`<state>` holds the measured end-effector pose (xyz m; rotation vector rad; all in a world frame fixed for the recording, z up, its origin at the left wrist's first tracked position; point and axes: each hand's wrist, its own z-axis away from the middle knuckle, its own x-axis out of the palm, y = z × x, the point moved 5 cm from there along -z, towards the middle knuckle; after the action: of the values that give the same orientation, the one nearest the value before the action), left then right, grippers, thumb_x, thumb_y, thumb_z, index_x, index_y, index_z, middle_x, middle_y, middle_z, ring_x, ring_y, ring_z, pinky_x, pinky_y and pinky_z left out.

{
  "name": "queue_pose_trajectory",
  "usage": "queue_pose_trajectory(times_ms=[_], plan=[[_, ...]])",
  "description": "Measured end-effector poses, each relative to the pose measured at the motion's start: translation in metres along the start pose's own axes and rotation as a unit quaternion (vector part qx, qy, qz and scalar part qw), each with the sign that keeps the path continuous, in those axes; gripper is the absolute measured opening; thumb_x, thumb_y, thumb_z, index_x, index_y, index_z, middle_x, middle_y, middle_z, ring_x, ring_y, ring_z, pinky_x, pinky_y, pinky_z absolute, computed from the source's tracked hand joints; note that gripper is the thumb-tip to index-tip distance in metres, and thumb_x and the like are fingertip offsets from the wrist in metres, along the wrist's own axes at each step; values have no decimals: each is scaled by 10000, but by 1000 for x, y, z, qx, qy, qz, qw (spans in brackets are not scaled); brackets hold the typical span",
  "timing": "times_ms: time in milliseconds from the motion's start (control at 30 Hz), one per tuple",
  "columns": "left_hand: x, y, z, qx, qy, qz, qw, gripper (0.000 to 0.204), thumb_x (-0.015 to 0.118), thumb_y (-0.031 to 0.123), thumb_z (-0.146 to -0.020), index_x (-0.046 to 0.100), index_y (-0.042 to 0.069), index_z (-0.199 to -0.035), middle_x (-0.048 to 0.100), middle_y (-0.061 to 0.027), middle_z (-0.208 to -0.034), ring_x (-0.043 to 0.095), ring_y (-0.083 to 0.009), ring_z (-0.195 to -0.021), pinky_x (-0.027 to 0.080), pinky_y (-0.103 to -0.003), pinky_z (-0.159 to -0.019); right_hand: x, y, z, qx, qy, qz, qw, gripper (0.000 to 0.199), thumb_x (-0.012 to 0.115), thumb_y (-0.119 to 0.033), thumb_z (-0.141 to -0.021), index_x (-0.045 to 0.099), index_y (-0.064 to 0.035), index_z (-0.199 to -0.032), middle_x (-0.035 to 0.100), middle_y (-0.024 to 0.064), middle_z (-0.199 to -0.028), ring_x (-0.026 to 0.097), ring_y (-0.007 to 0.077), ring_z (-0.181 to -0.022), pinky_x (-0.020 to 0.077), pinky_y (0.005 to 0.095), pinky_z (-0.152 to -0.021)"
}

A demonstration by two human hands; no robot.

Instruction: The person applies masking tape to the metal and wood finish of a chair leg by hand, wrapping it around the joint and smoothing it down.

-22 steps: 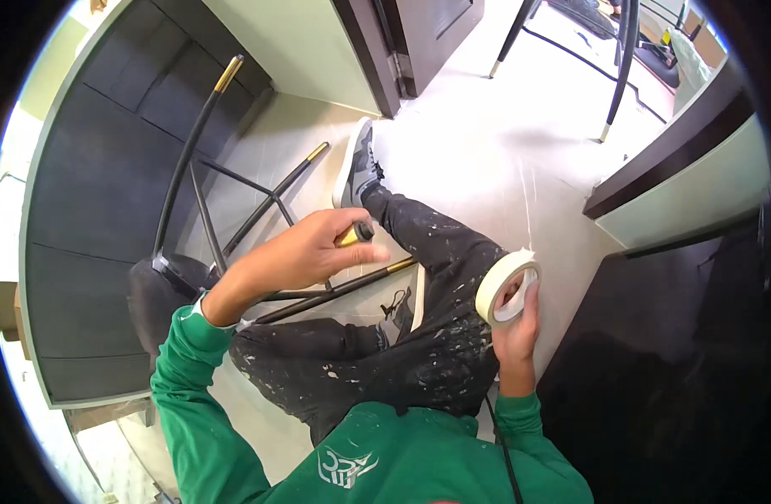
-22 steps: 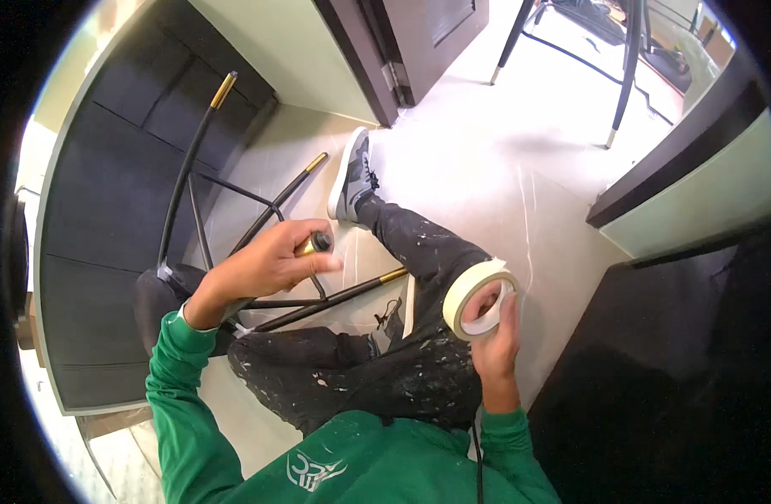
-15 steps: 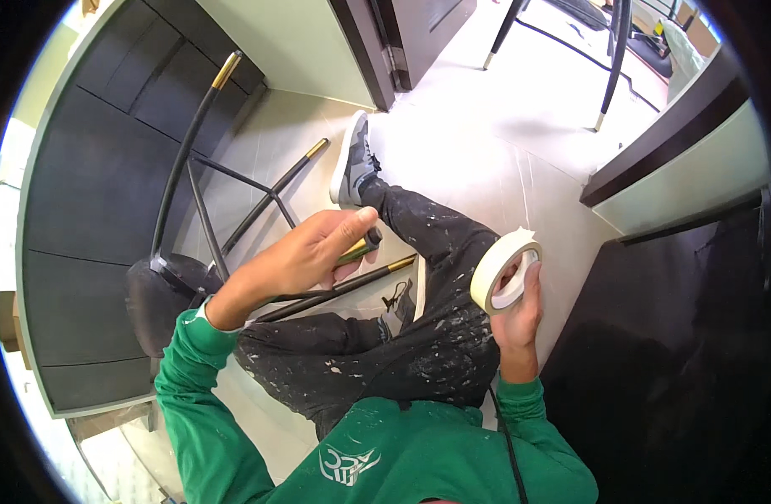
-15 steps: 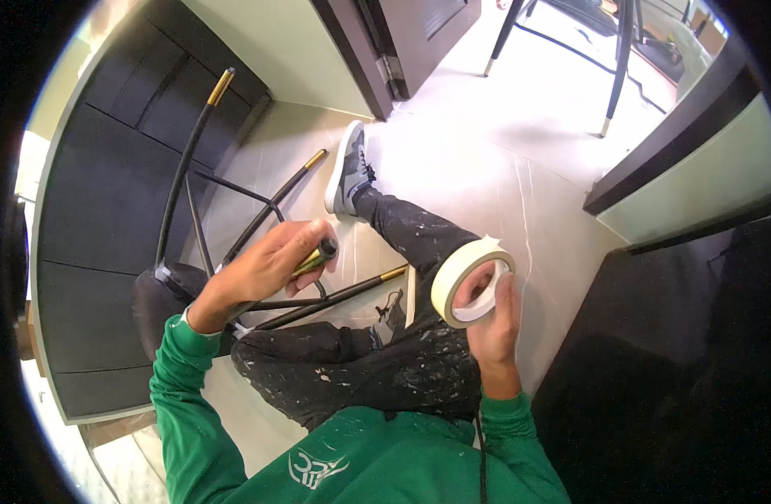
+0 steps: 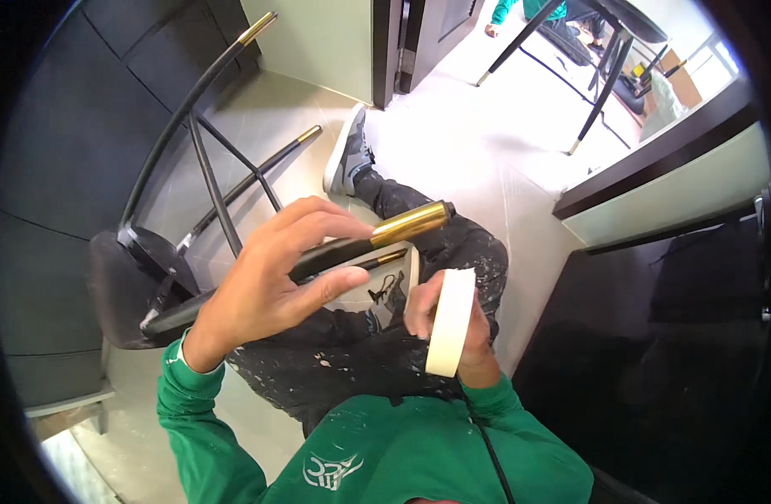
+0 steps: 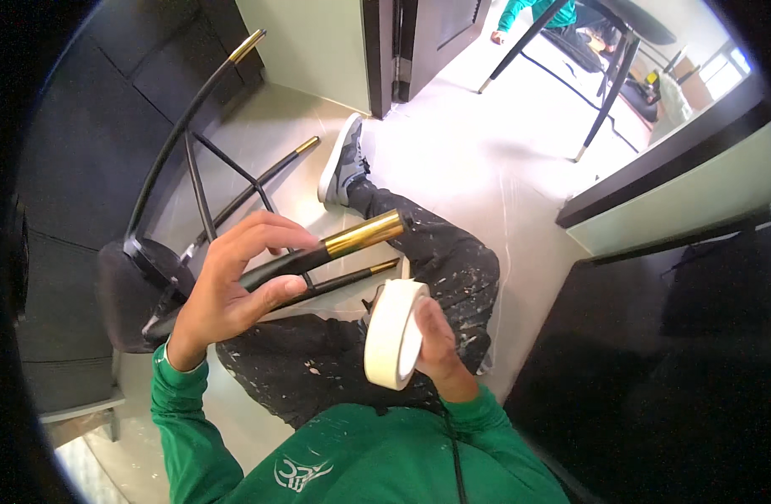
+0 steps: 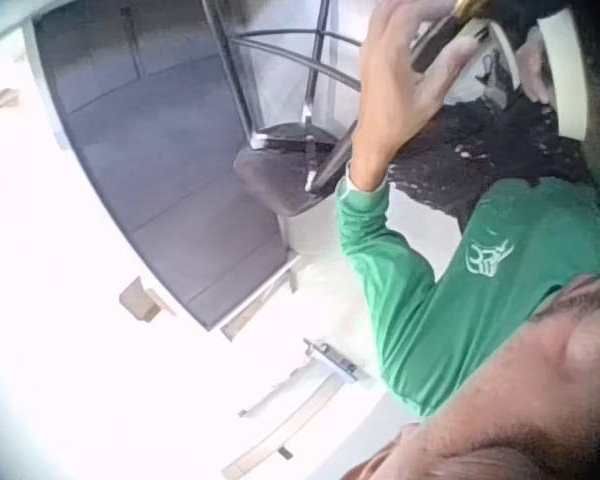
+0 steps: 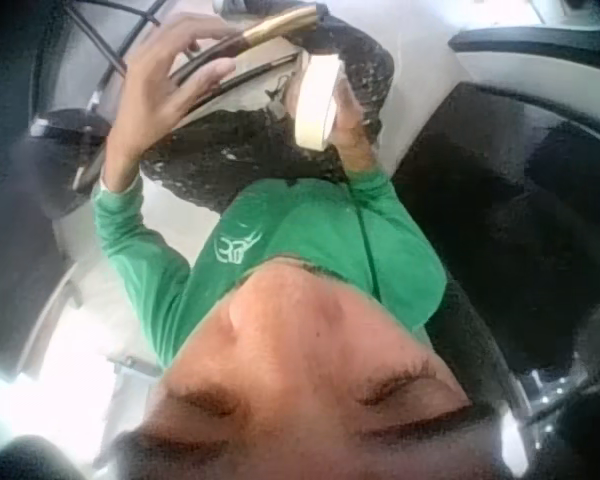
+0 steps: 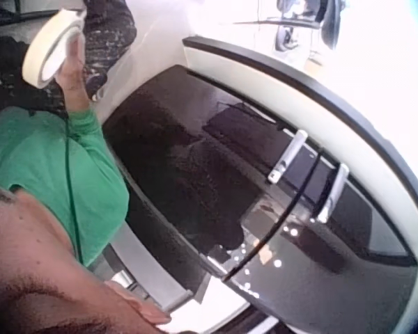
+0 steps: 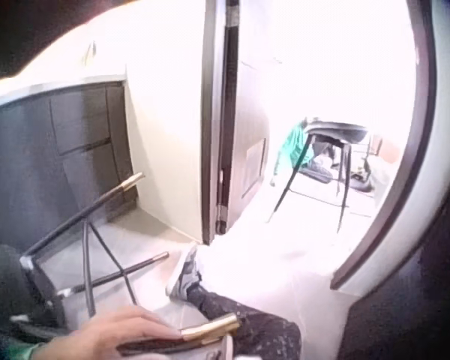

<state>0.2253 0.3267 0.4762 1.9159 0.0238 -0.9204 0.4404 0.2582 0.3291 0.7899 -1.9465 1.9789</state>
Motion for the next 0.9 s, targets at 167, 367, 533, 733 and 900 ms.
queue_pose_trajectory(times_ms=[167,367,533,733,900], plan=[[24,7,3,-67,-80,287,952,477,793,265,-933,685,8,-1321,680,-86,-1219,639,-182,-1017,511,-314,-827,36,-5,5,44,-51,20,998,616,476,-624,-1070,577,-17,-1038,608,106,-792,595,191,-682,459,306,-612],[29,14,11,-71,-117,342,930,264,816,217,-938,767,26,-1114,678,-64,-1104,648,-152,-1011,535,-298,-834,49,-17,8,57,-148,69,985,616,429,-537,-1122,623,35,-1246,692,42,-1010,659,106,-892,517,251,-760],[22,18,13,-67,-83,364,925,133,764,133,-989,687,25,-996,679,-49,-1056,653,-121,-965,530,-282,-842,45,-4,9,84,-117,86,986,575,414,-533,-1134,626,-5,-1218,662,12,-940,614,83,-833,496,243,-727],[23,20,16,-35,9,216,976,123,687,52,-1023,577,7,-1058,618,-43,-973,605,-102,-892,527,-276,-845,36,11,0,86,-138,41,986,528,421,-469,-1150,599,0,-1315,658,8,-1046,616,69,-918,491,234,-802],[26,26,6,28,51,104,993,131,682,-37,-994,571,-28,-1063,615,-86,-948,641,-147,-889,563,-310,-837,24,-1,5,-47,-54,169,983,640,496,-484,-1115,513,26,-1501,625,122,-1327,586,212,-1221,459,349,-1046]])
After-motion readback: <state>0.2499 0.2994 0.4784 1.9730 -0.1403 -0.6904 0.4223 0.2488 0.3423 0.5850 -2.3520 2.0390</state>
